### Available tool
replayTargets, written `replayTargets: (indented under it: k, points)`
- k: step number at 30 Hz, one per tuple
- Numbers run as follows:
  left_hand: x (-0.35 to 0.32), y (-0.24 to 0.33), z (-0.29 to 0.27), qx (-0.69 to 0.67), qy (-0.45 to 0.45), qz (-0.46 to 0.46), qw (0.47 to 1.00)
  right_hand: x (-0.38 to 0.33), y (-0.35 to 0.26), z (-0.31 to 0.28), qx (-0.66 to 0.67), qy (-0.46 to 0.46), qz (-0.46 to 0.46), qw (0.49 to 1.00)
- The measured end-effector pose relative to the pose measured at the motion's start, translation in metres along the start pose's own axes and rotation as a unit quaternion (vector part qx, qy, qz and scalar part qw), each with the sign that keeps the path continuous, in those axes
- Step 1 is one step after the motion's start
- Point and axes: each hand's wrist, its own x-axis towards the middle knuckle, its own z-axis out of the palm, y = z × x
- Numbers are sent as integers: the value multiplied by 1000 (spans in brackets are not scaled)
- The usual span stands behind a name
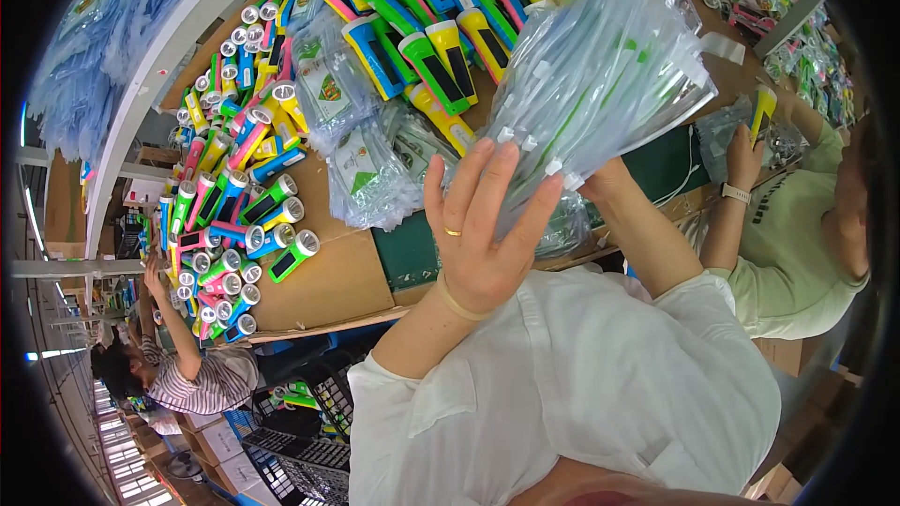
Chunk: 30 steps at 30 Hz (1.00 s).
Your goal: Packing various colored flashlights and USB cables into plastic bags.
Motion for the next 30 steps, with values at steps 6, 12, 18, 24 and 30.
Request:
replayTargets:
  k: [6, 12, 18, 24, 30]
  points:
    - [-2, -7, 6, -90, 20, -34, 995, 0, 1, -7, 40, -25, -14, 999]
    - [-7, -1, 4, -11, 33, 69, 997, -2, -3, -11, 31, -53, -28, 998]
    - [-10, 0, 12, -74, 37, 153, 985, -7, -8, -19, 22, -73, -46, 996]
    - [-1, 5, 17, -50, 33, 11, 998, -4, -8, -24, 17, -102, -61, 993]
    - [5, 7, 16, -116, 12, -65, 991, 0, -8, -27, 13, -132, -74, 988]
